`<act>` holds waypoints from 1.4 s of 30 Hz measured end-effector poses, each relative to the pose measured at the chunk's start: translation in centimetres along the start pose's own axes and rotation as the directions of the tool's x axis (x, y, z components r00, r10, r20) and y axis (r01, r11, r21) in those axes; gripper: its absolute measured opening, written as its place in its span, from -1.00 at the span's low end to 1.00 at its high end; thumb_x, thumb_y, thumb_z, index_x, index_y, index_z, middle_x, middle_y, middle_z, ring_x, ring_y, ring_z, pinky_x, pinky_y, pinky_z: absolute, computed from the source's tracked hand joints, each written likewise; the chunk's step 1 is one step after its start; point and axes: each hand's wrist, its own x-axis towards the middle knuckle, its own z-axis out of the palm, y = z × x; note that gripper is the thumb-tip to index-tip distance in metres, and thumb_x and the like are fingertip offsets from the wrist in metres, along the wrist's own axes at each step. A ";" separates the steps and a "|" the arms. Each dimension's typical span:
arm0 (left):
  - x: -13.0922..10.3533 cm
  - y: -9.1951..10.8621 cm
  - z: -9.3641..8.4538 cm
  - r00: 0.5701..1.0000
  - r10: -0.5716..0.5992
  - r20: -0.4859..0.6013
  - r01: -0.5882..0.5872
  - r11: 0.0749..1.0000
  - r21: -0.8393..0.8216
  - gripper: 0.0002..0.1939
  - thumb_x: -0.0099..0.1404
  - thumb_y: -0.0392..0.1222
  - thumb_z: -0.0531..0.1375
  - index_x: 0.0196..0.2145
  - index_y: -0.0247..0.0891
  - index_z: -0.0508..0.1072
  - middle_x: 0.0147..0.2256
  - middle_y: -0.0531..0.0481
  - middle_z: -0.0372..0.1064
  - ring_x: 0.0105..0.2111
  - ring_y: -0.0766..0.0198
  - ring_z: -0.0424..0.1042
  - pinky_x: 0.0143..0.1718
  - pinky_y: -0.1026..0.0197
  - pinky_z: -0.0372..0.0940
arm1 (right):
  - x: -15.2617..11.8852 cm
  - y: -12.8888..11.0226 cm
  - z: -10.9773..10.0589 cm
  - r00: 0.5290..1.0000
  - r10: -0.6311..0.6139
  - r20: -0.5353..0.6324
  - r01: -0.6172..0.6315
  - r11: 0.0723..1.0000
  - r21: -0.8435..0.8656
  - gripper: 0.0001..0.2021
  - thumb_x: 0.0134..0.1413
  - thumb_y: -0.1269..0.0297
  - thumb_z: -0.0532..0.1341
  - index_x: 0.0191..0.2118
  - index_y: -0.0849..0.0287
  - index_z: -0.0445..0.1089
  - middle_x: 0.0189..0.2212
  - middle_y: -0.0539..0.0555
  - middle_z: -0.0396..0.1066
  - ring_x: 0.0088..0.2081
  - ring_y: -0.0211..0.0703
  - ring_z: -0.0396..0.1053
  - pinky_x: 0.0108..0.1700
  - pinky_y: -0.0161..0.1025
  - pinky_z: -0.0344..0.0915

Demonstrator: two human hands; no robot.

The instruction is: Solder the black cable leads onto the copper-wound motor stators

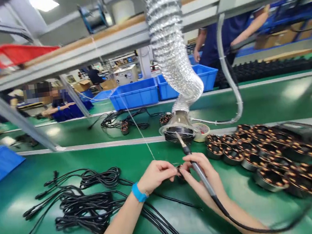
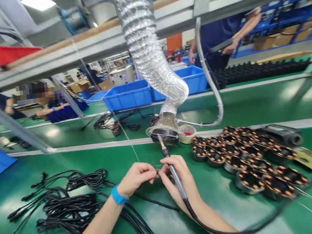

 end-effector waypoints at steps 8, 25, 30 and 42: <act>0.0 -0.3 1.0 0.988 -0.050 -0.146 0.051 0.999 0.004 -0.75 0.13 -0.08 0.34 -0.47 -0.34 0.48 -0.50 0.04 0.35 -0.48 0.36 0.22 -0.40 0.31 0.12 | -1.9 0.1 -0.3 0.998 0.054 0.021 -0.054 0.999 -0.003 -0.71 0.16 0.45 0.20 -0.02 0.01 0.32 -0.19 0.06 0.29 -0.19 -0.17 0.40 -0.10 -0.16 0.44; -1.1 0.8 1.6 0.986 -0.121 0.119 0.090 0.967 0.240 -0.78 0.25 -0.13 0.22 -0.46 -0.32 0.39 -0.54 0.12 0.13 -0.50 0.40 0.04 -0.47 0.31 0.00 | -2.6 0.1 -0.6 0.999 0.034 0.043 -0.035 0.999 0.033 -0.70 0.20 0.51 0.19 -0.03 -0.01 0.35 -0.16 0.05 0.28 -0.18 -0.20 0.44 -0.10 -0.21 0.45; -1.2 1.9 0.4 0.969 -0.179 0.169 0.137 0.962 0.236 -0.71 0.30 -0.01 0.21 -0.42 -0.31 0.39 -0.50 0.09 0.23 -0.49 0.39 0.15 -0.47 0.33 0.06 | -2.5 0.1 -0.3 0.993 0.098 0.065 -0.103 0.991 0.082 -0.71 0.19 0.51 0.20 -0.03 0.02 0.35 -0.17 0.03 0.26 -0.29 -0.28 0.45 -0.16 -0.26 0.46; -0.4 0.6 1.2 0.945 -0.301 -0.125 0.306 0.952 0.021 -0.71 0.12 -0.03 0.32 -0.42 -0.36 0.48 -0.65 0.22 0.00 -0.67 0.53 -0.14 -0.65 0.34 -0.27 | -2.2 1.2 0.3 0.999 0.046 0.025 -0.048 0.997 0.066 -0.75 0.24 0.50 0.14 -0.02 0.09 0.36 -0.18 0.07 0.26 -0.25 -0.28 0.40 -0.14 -0.30 0.42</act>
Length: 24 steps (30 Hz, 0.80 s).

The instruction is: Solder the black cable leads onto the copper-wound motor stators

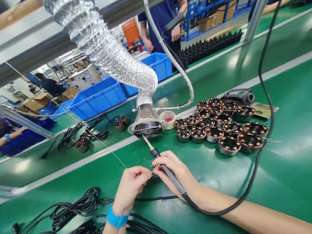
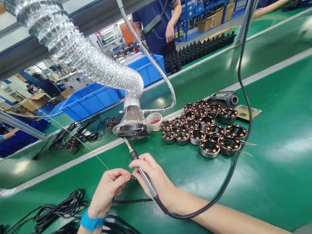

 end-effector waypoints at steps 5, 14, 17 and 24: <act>1.5 -1.1 -0.6 0.982 0.058 -0.179 -0.079 0.990 -0.114 -0.76 0.07 -0.08 0.32 -0.46 -0.33 0.45 -0.65 0.23 -0.03 -0.67 0.53 -0.17 -0.65 0.36 -0.30 | 0.7 0.0 -1.6 0.997 0.041 -0.062 -0.042 0.999 -0.021 -0.74 0.31 0.37 0.12 0.05 0.06 0.39 -0.19 0.08 0.39 -0.26 -0.25 0.44 -0.17 -0.28 0.42; 2.5 -2.1 -0.1 0.981 0.041 -0.190 -0.067 0.989 -0.132 -0.77 0.08 -0.10 0.31 -0.49 -0.32 0.41 -0.64 0.23 -0.04 -0.67 0.53 -0.17 -0.66 0.37 -0.27 | 1.2 -0.4 -3.4 0.994 0.085 -0.075 -0.087 0.996 -0.027 -0.79 0.30 0.29 0.10 -0.24 0.14 0.48 -0.42 0.01 0.50 -0.35 -0.23 0.48 -0.24 -0.27 0.38; 2.6 -2.0 0.0 0.981 0.042 -0.191 -0.069 0.988 -0.141 -0.76 0.08 -0.09 0.32 -0.47 -0.33 0.42 -0.64 0.23 -0.05 -0.67 0.54 -0.17 -0.66 0.37 -0.27 | 1.2 -0.4 -3.4 0.995 0.081 -0.057 -0.081 0.997 -0.009 -0.79 0.30 0.29 0.09 -0.25 0.15 0.48 -0.46 -0.01 0.49 -0.40 -0.25 0.45 -0.30 -0.29 0.35; 2.8 -2.3 -0.3 0.982 0.042 -0.185 -0.071 0.985 -0.156 -0.75 0.09 -0.08 0.32 -0.46 -0.34 0.43 -0.64 0.23 -0.03 -0.68 0.55 -0.17 -0.66 0.37 -0.29 | 1.4 -0.4 -3.1 0.989 0.141 0.032 -0.142 0.989 0.032 -0.77 0.30 0.28 0.08 -0.25 0.17 0.48 -0.52 -0.02 0.44 -0.46 -0.28 0.40 -0.35 -0.31 0.31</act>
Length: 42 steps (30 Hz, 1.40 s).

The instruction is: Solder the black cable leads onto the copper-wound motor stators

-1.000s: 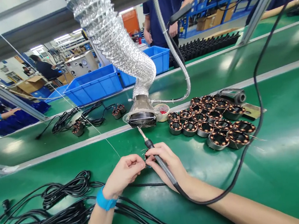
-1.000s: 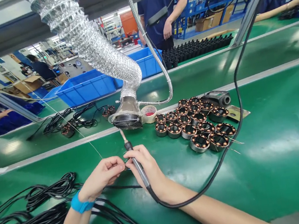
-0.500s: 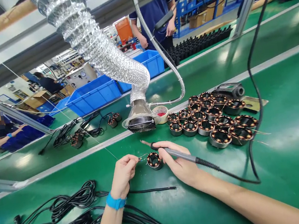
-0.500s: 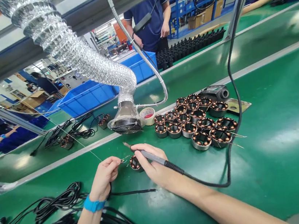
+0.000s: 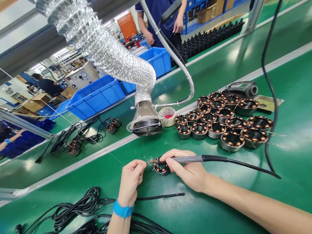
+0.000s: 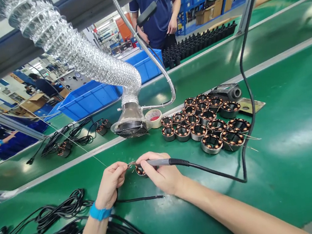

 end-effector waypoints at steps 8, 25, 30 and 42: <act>0.0 0.0 0.0 1.000 0.004 0.008 -0.004 1.000 -0.012 -0.73 0.10 -0.06 0.33 -0.46 -0.34 0.44 -0.63 0.23 -0.04 -0.68 0.56 -0.17 -0.66 0.38 -0.29 | -0.1 0.2 0.1 0.997 0.076 0.002 -0.076 0.996 0.050 -0.77 0.30 0.24 0.09 -0.26 0.17 0.47 -0.47 0.01 0.45 -0.40 -0.23 0.41 -0.33 -0.28 0.31; 0.0 0.1 0.1 1.000 -0.006 0.017 0.006 1.000 -0.018 -0.71 0.09 -0.05 0.34 -0.45 -0.34 0.43 -0.63 0.23 -0.03 -0.67 0.56 -0.17 -0.66 0.37 -0.29 | -0.1 0.0 0.0 0.985 0.145 -0.089 -0.132 0.981 0.141 -0.74 0.29 0.15 0.11 -0.26 0.17 0.48 -0.57 -0.01 0.37 -0.50 -0.24 0.36 -0.51 -0.32 0.26; -0.1 0.2 0.1 1.000 -0.003 0.018 0.003 1.000 -0.010 -0.71 0.09 -0.04 0.34 -0.46 -0.34 0.43 -0.63 0.23 -0.03 -0.68 0.56 -0.17 -0.66 0.38 -0.30 | 0.0 -0.2 0.0 0.989 0.120 -0.091 -0.109 0.986 0.125 -0.75 0.28 0.18 0.11 -0.27 0.17 0.48 -0.58 -0.01 0.36 -0.48 -0.22 0.38 -0.50 -0.31 0.27; -0.2 0.5 0.2 1.000 -0.006 0.021 0.007 1.000 -0.015 -0.70 0.08 -0.03 0.35 -0.47 -0.34 0.43 -0.64 0.23 -0.03 -0.68 0.56 -0.18 -0.66 0.37 -0.31 | 0.0 -0.2 0.0 0.992 0.090 -0.085 -0.084 0.994 0.074 -0.75 0.29 0.19 0.10 -0.27 0.16 0.48 -0.55 0.01 0.41 -0.42 -0.18 0.43 -0.43 -0.29 0.34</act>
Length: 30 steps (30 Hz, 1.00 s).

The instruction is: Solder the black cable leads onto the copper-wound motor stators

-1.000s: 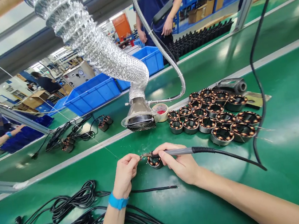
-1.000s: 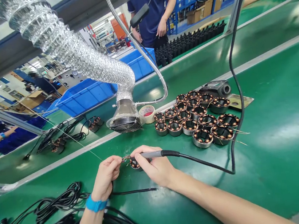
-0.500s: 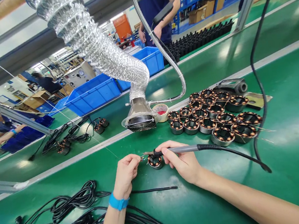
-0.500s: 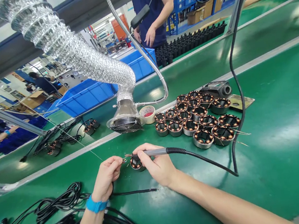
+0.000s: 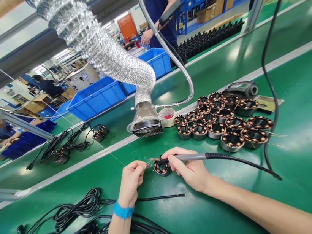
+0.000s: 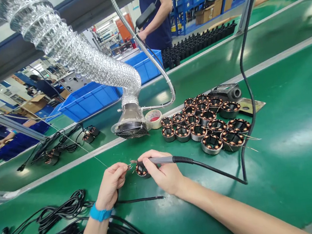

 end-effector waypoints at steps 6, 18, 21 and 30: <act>0.0 0.0 0.0 1.000 0.004 0.004 -0.004 1.000 0.004 -0.70 0.08 -0.03 0.35 -0.46 -0.34 0.43 -0.63 0.23 -0.02 -0.68 0.56 -0.17 -0.66 0.37 -0.30 | 0.1 0.0 0.0 0.997 -0.073 0.006 0.074 0.994 -0.080 -0.77 0.31 0.22 0.09 -0.24 0.14 0.48 -0.52 0.01 0.43 -0.39 -0.19 0.46 -0.32 -0.26 0.39; -0.4 0.6 0.3 1.000 0.027 0.000 -0.027 0.998 0.053 -0.70 0.08 -0.01 0.33 -0.49 -0.32 0.42 -0.66 0.23 -0.03 -0.67 0.52 -0.17 -0.66 0.37 -0.27 | 2.4 1.3 2.2 0.932 -0.273 0.237 0.325 0.920 -0.220 -0.70 0.28 0.39 0.11 0.08 0.09 0.36 -0.16 0.10 0.36 -0.22 -0.23 0.42 -0.13 -0.26 0.39; -0.8 0.9 0.5 0.997 0.072 -0.012 -0.070 0.992 0.106 -0.75 0.09 -0.05 0.31 -0.47 -0.32 0.45 -0.67 0.22 -0.02 -0.66 0.50 -0.15 -0.65 0.35 -0.25 | 2.5 2.1 2.9 0.926 -0.258 0.277 0.321 0.923 -0.214 -0.62 0.25 0.43 0.11 0.16 0.06 0.29 -0.11 0.11 0.29 -0.23 -0.25 0.41 -0.16 -0.31 0.41; -1.4 1.6 0.7 0.977 0.214 0.011 -0.211 0.949 0.233 -0.70 0.17 0.01 0.25 -0.49 -0.30 0.42 -0.63 0.13 0.16 -0.64 0.43 0.05 -0.60 0.33 -0.04 | 2.5 2.0 3.6 0.901 -0.320 0.294 0.392 0.890 -0.232 -0.57 0.24 0.49 0.05 0.17 0.00 0.27 -0.14 0.10 0.28 -0.21 -0.20 0.41 -0.13 -0.24 0.42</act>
